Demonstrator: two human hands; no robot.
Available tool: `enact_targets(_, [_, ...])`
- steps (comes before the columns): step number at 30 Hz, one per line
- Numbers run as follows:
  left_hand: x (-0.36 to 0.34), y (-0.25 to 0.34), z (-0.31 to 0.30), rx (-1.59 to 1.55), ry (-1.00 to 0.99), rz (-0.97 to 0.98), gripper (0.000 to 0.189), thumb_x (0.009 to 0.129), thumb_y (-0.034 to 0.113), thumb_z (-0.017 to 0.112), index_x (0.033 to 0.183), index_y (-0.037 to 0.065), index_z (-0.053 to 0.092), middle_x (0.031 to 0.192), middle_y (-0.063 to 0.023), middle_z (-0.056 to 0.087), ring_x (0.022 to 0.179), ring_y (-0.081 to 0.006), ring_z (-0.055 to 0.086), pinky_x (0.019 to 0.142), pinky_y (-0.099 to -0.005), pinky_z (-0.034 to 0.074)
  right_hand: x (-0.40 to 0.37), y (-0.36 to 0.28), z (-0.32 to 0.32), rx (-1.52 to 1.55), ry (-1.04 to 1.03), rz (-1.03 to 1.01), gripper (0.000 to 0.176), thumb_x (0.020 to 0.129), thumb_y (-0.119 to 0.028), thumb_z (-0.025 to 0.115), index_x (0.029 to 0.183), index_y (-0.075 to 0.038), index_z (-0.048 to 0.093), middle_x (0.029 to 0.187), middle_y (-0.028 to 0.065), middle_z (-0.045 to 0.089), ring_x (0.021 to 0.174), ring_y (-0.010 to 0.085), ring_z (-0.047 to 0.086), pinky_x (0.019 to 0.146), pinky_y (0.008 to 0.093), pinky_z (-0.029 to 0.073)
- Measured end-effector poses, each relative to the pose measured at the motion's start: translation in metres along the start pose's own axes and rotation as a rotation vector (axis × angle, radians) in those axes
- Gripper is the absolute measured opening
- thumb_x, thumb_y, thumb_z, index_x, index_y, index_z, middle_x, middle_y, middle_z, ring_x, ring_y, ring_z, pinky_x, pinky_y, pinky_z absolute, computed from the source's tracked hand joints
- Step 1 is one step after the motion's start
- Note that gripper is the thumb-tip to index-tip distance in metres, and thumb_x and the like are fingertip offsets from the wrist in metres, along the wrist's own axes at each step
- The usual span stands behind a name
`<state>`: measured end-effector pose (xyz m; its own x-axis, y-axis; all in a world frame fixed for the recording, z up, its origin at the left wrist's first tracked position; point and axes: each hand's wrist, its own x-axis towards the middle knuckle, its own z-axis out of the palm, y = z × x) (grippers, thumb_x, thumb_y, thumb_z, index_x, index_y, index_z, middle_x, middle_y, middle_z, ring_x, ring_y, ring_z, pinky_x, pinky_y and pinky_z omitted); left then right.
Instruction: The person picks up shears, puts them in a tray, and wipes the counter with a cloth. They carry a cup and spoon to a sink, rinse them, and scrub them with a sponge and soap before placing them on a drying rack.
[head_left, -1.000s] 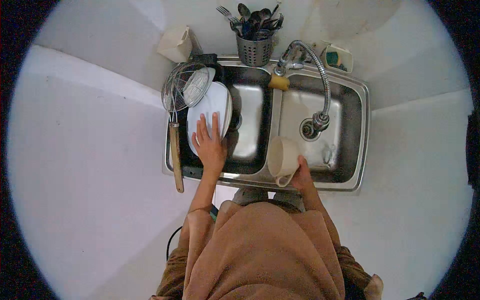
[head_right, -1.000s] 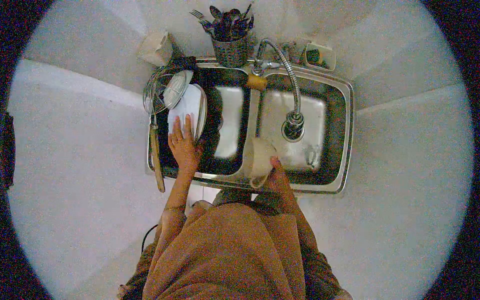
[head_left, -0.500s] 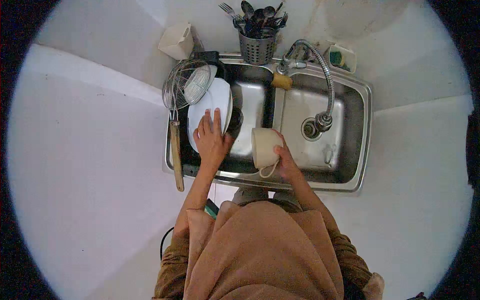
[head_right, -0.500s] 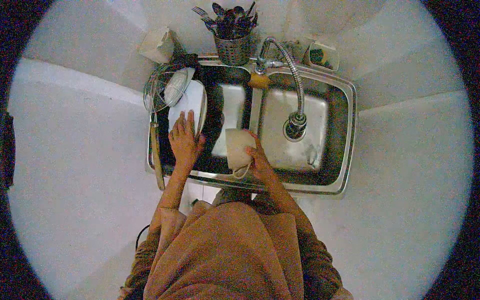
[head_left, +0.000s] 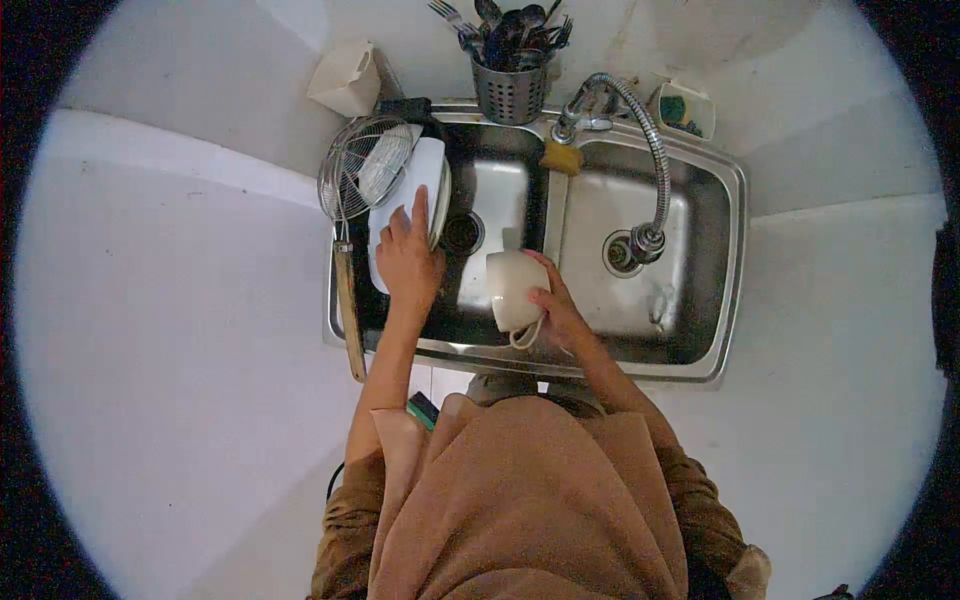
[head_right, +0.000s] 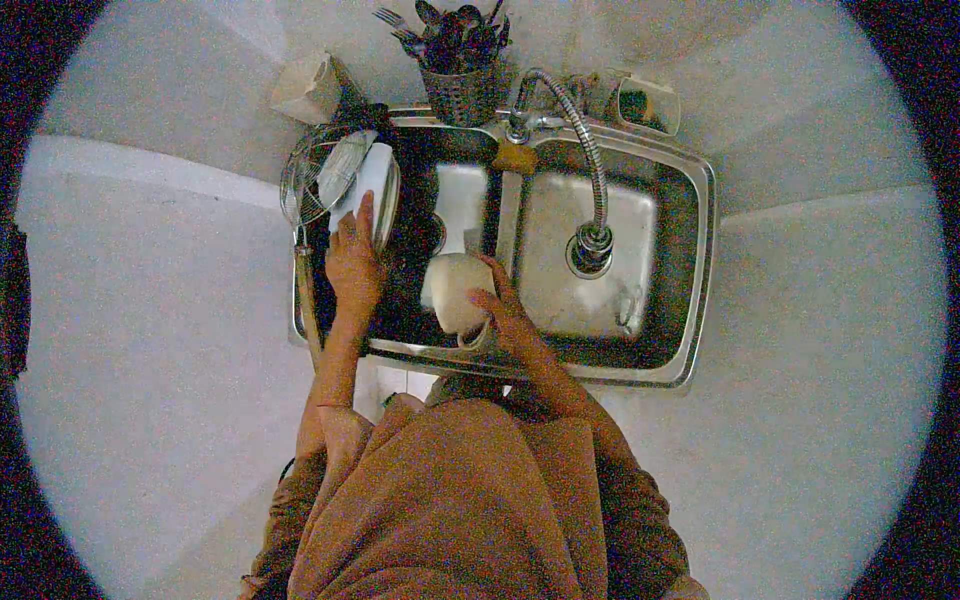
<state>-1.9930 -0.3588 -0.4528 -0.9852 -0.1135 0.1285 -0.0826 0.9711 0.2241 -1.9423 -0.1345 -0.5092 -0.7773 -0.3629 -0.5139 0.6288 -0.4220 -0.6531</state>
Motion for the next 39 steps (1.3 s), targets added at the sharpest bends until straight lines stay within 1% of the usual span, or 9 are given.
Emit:
enact_targets(5, [0.022,-0.011,-0.012,-0.002,-0.072,0.065,0.090,0.057,0.010,0.073,0.135,0.020,0.028,0.109,-0.0173,0.052,0.089,-0.0353,0.056,0.070,-0.0412,0.050,0.020,-0.009,0.012,-0.350,-0.118,-0.101,0.068,0.070,-0.017,0.067,0.130,-0.016,0.035,0.122,0.0078,0.042,0.109,0.0216,0.044,0.092,0.0344,0.040])
enact_targets(9, [0.038,-0.021,-0.022,-0.071,-0.088,0.142,0.088,0.057,0.012,0.073,0.133,0.019,0.030,0.103,-0.0165,0.054,0.088,-0.0350,0.056,0.071,-0.0413,0.050,0.035,-0.015,0.034,-0.297,-0.263,0.006,0.070,0.069,-0.017,0.070,0.130,-0.014,0.035,0.123,0.0079,0.042,0.110,0.0212,0.043,0.096,0.0345,0.035])
enact_targets(11, [0.043,-0.024,-0.024,-0.082,-0.091,0.150,0.086,0.057,0.014,0.073,0.132,0.018,0.032,0.097,-0.0161,0.055,0.088,-0.0347,0.057,0.070,-0.0412,0.050,0.045,-0.015,0.046,-0.537,-0.282,0.004,0.072,0.068,-0.017,0.072,0.130,-0.013,0.035,0.123,0.0082,0.043,0.110,0.0207,0.043,0.097,0.0337,0.032])
enact_targets(15, [0.048,-0.021,-0.035,-0.048,-0.187,0.114,0.084,0.057,0.017,0.072,0.132,0.018,0.033,0.098,-0.0163,0.055,0.090,-0.0344,0.057,0.071,-0.0405,0.050,0.067,0.004,0.059,-0.569,-0.397,-0.162,0.080,0.062,-0.018,0.079,0.128,-0.012,0.035,0.113,0.0108,0.052,0.106,0.0241,0.048,0.091,0.0388,0.039])
enact_targets(18, [0.051,-0.026,-0.031,-0.041,-0.196,0.138,0.083,0.057,0.016,0.071,0.132,0.019,0.033,0.098,-0.0165,0.055,0.091,-0.0346,0.057,0.072,-0.0404,0.050,0.074,0.003,0.075,-0.507,-0.445,-0.050,0.079,0.062,-0.017,0.079,0.128,-0.012,0.035,0.113,0.0101,0.052,0.106,0.0236,0.048,0.092,0.0383,0.038])
enact_targets(27, [0.064,-0.035,-0.035,-0.042,-0.292,0.120,0.086,0.061,0.020,0.072,0.135,0.021,0.028,0.101,-0.0213,0.055,0.089,-0.0367,0.057,0.074,-0.0437,0.049,0.079,0.005,0.096,-0.748,-0.502,-0.170,0.084,0.059,-0.023,0.081,0.128,-0.012,0.036,0.114,0.0102,0.051,0.107,0.0239,0.048,0.094,0.0376,0.036])
enact_targets(31, [0.068,-0.038,-0.030,-0.044,-0.192,0.181,0.082,0.058,0.015,0.070,0.131,0.017,0.034,0.096,-0.0177,0.054,0.089,-0.0337,0.058,0.071,-0.0412,0.051,0.079,0.009,0.104,-0.819,-0.516,-0.294,0.085,0.058,-0.025,0.082,0.129,-0.013,0.036,0.117,0.0103,0.050,0.109,0.0241,0.046,0.095,0.0377,0.036])
enact_targets(33, [0.069,-0.037,-0.035,-0.054,-0.205,0.173,0.082,0.057,0.015,0.071,0.131,0.017,0.035,0.097,-0.0178,0.054,0.089,-0.0339,0.058,0.071,-0.0409,0.051,0.077,0.010,0.110,-0.894,-0.512,-0.294,0.086,0.057,-0.028,0.081,0.127,-0.007,0.037,0.121,0.0145,0.045,0.114,0.0256,0.042,0.097,0.0358,0.032])
enact_targets(39, [0.074,-0.040,-0.031,-0.057,-0.177,0.176,0.083,0.057,0.016,0.073,0.131,0.016,0.036,0.100,-0.0179,0.051,0.089,-0.0352,0.057,0.068,-0.0403,0.052,0.075,0.022,0.123,-1.206,-0.468,-0.406,0.090,0.054,-0.034,0.081,0.128,-0.007,0.037,0.125,0.0181,0.038,0.116,0.0327,0.039,0.099,0.0394,0.031])
